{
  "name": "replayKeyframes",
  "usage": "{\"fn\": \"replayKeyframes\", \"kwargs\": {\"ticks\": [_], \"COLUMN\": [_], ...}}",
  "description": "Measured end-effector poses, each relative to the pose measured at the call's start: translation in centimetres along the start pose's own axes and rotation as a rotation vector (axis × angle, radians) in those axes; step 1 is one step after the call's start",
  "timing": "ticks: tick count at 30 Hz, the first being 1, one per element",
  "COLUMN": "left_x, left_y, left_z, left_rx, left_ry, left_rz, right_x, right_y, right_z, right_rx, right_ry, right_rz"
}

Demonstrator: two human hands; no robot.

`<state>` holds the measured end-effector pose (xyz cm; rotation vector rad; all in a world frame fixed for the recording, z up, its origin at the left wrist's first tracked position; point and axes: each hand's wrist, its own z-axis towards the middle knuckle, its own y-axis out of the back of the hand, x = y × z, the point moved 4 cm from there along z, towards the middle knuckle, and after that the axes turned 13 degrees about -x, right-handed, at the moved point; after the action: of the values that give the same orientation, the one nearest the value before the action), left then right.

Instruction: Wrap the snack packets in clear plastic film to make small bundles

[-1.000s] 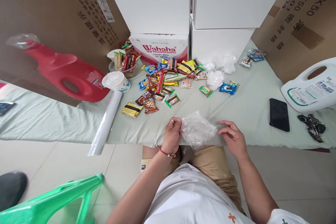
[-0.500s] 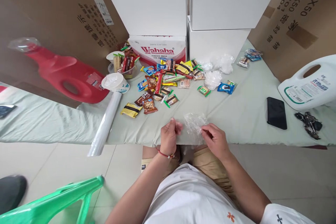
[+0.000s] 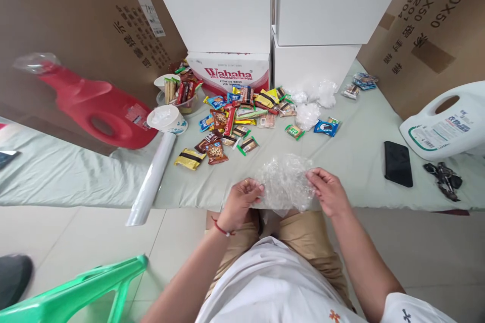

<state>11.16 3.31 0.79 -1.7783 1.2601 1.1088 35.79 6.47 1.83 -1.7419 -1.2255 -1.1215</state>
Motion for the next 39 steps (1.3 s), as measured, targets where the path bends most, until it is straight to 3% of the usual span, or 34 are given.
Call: {"fn": "replayKeyframes", "kwargs": {"ticks": [5, 8, 12, 14, 16, 17, 18, 20, 22, 25, 27, 29, 33, 36, 39], "left_x": [-2.6, -4.7, -9.3, -11.4, -12.2, -11.7, -10.6, -6.8, -2.5, 1.4, 1.9, 1.7, 1.5, 2.0, 1.8], "left_y": [3.2, 3.2, 2.6, 2.2, 1.5, 0.9, -0.1, -2.4, -4.3, -5.4, -5.5, -5.5, -5.0, -4.3, -3.8], "left_z": [3.7, 6.6, 10.5, 10.6, 8.6, 7.0, 5.4, 2.5, 0.4, -0.9, -1.0, -1.0, -1.1, -0.8, -0.7], "left_rx": [0.325, 0.413, 0.169, -0.076, -0.329, -0.421, -0.379, -0.116, 0.145, 0.263, 0.266, 0.297, 0.384, 0.368, 0.271], "left_ry": [0.094, 0.016, -0.270, -0.450, -0.677, -0.793, -0.865, -0.882, -0.815, -0.745, -0.737, -0.726, -0.709, -0.681, -0.639], "left_rz": [0.226, 0.375, 0.562, 0.597, 0.624, 0.639, 0.651, 0.688, 0.797, 0.979, 1.091, 1.179, 1.227, 1.177, 0.968], "right_x": [1.5, 0.9, -0.6, -1.4, -2.1, -2.4, -2.7, -2.7, -2.2, -0.2, 1.3, 2.1, 1.1, 0.0, 0.0], "right_y": [3.9, 4.8, 4.4, 3.8, 3.2, 2.9, 2.8, 3.2, 4.4, 6.4, 6.6, 5.5, 2.0, 0.8, 1.0], "right_z": [1.9, 2.1, 1.8, 1.2, 0.4, -0.1, -0.5, -0.8, -0.3, 2.1, 3.8, 5.0, 5.6, 5.3, 4.0], "right_rx": [0.015, 0.014, -0.009, -0.029, -0.017, 0.007, 0.037, 0.083, 0.074, -0.029, -0.038, 0.052, 0.266, 0.234, 0.137], "right_ry": [-0.146, -0.157, -0.151, -0.138, -0.119, -0.108, -0.095, -0.067, -0.027, 0.119, 0.260, 0.364, 0.389, 0.370, 0.413], "right_rz": [0.017, 0.000, -0.001, -0.019, -0.065, -0.096, -0.133, -0.208, -0.268, -0.364, -0.487, -0.623, -0.757, -0.683, -0.552]}}
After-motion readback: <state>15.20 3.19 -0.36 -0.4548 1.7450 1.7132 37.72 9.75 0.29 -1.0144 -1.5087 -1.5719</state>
